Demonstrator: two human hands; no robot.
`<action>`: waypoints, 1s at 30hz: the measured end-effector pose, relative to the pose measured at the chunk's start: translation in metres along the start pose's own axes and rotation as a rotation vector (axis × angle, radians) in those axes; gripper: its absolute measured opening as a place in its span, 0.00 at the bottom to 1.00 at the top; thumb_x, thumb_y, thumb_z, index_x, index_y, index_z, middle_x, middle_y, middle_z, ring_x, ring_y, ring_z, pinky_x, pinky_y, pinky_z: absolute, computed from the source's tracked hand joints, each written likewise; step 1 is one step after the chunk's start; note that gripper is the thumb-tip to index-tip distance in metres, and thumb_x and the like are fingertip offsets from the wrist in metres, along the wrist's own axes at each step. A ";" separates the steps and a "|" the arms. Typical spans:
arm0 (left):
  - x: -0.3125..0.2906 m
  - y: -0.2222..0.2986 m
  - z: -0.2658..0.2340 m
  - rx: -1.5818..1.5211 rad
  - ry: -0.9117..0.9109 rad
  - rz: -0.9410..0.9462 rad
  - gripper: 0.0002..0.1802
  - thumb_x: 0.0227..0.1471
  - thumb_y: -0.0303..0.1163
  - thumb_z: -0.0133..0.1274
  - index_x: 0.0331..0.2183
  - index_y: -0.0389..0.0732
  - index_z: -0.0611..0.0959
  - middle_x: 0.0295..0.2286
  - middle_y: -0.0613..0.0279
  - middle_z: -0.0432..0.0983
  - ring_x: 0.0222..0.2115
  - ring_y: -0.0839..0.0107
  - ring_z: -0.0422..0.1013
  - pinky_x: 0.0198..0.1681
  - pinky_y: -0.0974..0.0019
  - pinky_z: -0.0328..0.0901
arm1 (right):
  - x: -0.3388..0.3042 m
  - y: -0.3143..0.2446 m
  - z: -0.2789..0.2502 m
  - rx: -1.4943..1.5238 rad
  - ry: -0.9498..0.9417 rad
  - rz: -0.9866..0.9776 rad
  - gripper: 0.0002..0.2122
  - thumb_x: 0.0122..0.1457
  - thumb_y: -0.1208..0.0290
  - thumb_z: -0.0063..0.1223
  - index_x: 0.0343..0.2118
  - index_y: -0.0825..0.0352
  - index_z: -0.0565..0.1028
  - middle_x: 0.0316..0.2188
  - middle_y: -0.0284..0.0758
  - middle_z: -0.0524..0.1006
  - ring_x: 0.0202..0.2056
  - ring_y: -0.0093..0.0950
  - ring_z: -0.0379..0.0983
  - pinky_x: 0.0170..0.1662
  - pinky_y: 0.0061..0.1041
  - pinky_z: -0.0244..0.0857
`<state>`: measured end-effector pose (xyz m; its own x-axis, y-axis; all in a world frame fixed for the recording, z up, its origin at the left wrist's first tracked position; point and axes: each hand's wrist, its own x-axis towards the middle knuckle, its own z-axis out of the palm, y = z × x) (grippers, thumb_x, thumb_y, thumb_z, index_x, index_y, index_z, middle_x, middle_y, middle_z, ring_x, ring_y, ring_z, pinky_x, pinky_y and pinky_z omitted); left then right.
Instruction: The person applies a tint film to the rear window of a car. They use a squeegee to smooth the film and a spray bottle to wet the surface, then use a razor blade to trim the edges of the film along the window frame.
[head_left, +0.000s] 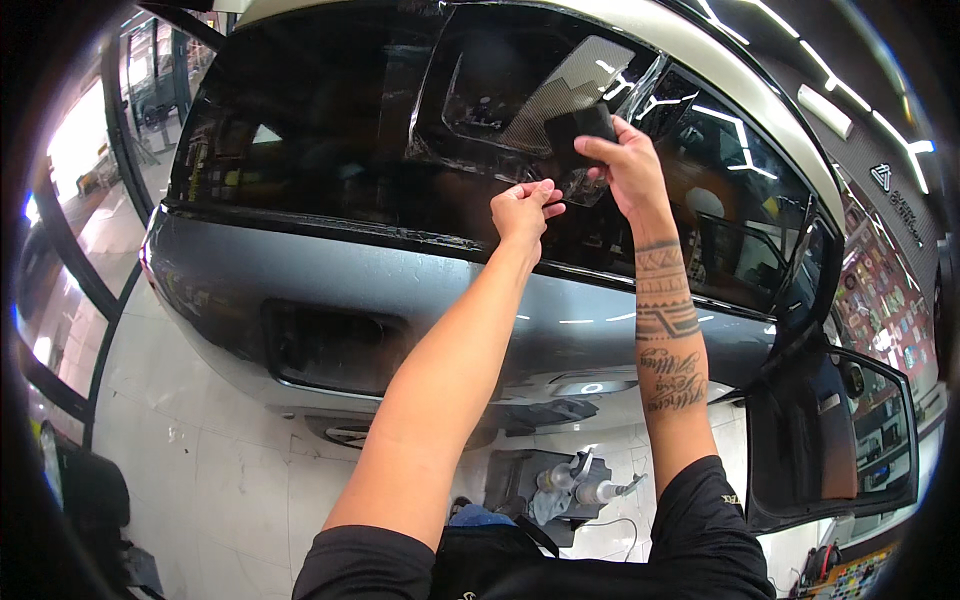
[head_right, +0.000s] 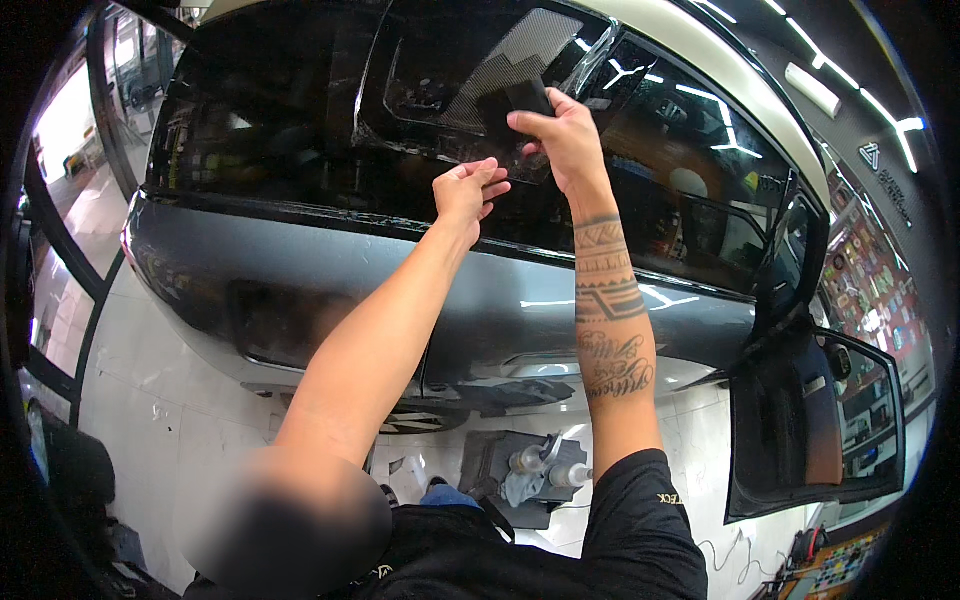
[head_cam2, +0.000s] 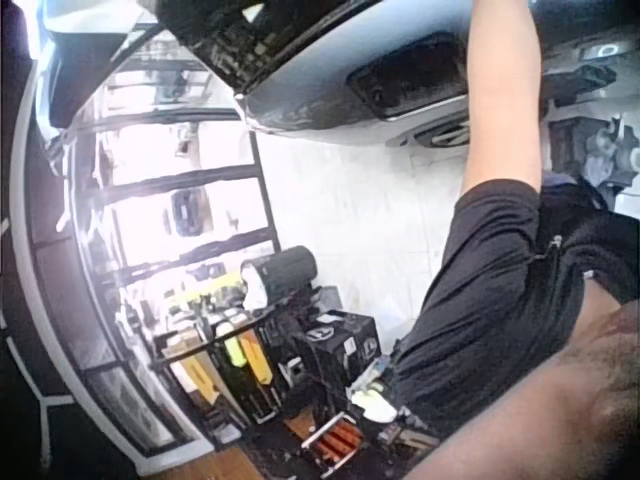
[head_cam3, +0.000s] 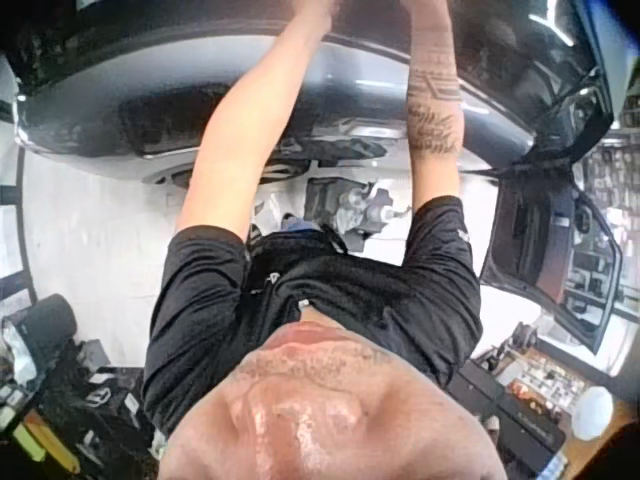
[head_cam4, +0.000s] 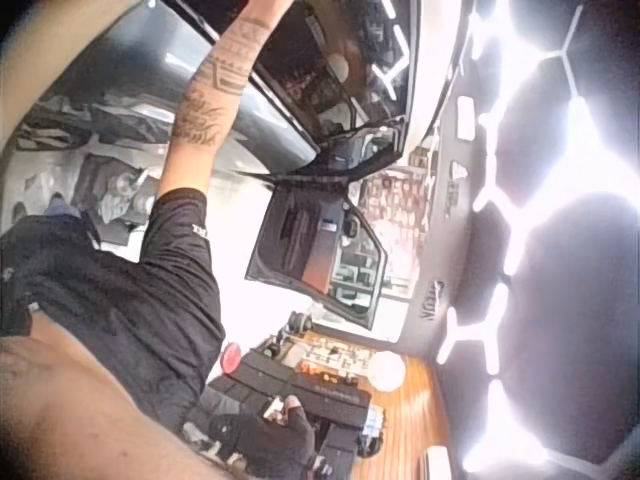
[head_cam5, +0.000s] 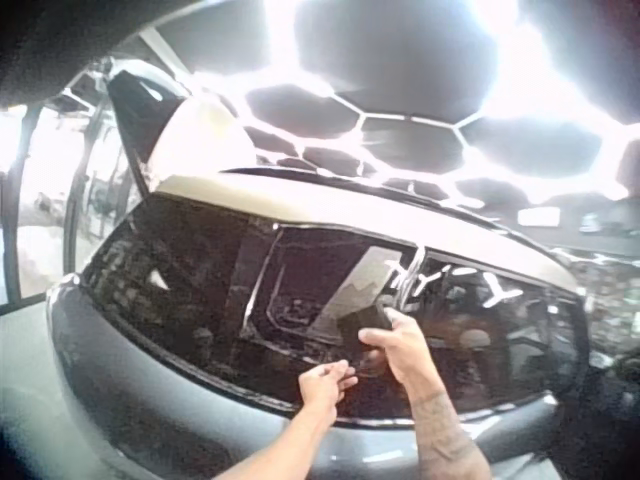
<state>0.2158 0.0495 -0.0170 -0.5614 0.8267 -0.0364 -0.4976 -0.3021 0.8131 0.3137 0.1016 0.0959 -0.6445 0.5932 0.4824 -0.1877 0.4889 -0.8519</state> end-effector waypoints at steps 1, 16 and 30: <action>0.001 0.000 -0.002 -0.012 -0.010 0.016 0.09 0.53 0.37 0.57 0.34 0.45 0.78 0.31 0.66 0.80 0.30 0.76 0.76 0.34 0.66 0.58 | 0.006 0.000 0.002 0.162 0.079 0.035 0.07 0.50 0.79 0.57 0.33 0.63 0.76 0.28 0.28 0.77 0.29 0.18 0.72 0.27 0.17 0.63; 0.011 -0.001 -0.014 -0.041 -0.015 0.051 0.08 0.51 0.36 0.57 0.33 0.44 0.79 0.31 0.65 0.81 0.31 0.76 0.77 0.30 0.67 0.56 | 0.117 -0.080 0.077 -0.953 0.382 -0.998 0.03 0.46 0.79 0.54 0.24 0.68 0.79 0.19 0.40 0.76 0.22 0.28 0.74 0.27 0.29 0.67; 0.009 -0.005 -0.009 -0.067 -0.015 0.149 0.08 0.51 0.33 0.56 0.32 0.38 0.79 0.29 0.60 0.80 0.28 0.72 0.78 0.21 0.69 0.57 | 0.081 -0.015 0.105 -1.504 -0.210 -0.566 0.06 0.47 0.74 0.51 0.29 0.64 0.78 0.31 0.35 0.76 0.36 0.39 0.73 0.38 0.37 0.70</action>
<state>0.2070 0.0539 -0.0267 -0.6229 0.7770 0.0906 -0.4530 -0.4526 0.7681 0.1861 0.0756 0.1262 -0.8569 0.0975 0.5062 0.3518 0.8283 0.4360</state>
